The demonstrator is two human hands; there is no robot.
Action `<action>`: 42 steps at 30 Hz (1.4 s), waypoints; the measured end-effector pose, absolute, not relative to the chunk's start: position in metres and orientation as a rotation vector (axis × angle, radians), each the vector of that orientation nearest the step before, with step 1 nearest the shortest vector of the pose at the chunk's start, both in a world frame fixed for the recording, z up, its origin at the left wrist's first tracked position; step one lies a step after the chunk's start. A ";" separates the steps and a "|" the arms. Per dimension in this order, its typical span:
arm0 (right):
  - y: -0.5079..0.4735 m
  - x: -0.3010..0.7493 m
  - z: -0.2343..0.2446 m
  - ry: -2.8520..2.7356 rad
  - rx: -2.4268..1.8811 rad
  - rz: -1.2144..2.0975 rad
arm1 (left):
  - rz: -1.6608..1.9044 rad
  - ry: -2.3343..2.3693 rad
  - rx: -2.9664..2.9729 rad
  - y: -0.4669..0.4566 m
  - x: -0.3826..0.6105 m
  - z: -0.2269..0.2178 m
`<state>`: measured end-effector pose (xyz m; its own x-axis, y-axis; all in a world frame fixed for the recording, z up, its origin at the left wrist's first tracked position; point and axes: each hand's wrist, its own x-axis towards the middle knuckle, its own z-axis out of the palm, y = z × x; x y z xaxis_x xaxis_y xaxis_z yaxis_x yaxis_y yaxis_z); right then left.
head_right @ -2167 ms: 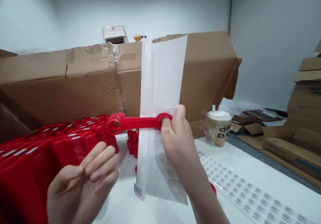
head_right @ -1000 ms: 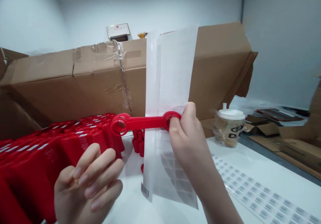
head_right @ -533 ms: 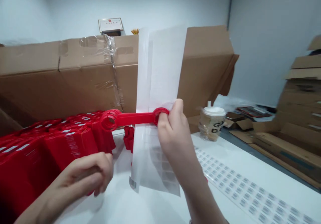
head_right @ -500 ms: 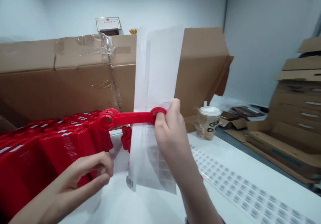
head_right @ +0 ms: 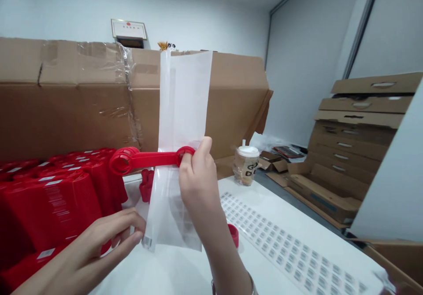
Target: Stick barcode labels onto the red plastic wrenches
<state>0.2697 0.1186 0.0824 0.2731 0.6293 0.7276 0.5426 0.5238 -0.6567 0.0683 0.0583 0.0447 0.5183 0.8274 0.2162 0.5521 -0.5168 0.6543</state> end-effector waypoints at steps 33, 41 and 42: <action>0.199 0.268 0.044 -1.497 -1.737 -0.050 | 0.991 1.783 3.023 0.170 0.063 -0.089; 0.195 0.266 0.046 -1.509 -1.671 -0.008 | 0.945 1.631 2.803 0.165 0.060 -0.075; 0.195 0.266 0.046 -1.511 -1.661 -0.004 | 0.955 1.626 2.752 0.163 0.059 -0.068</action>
<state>0.2656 0.1946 0.0459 0.2642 0.8075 0.5275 0.8100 0.1111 -0.5758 0.0589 0.1631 -0.0684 0.3670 0.7411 0.5623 0.8519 -0.5105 0.1169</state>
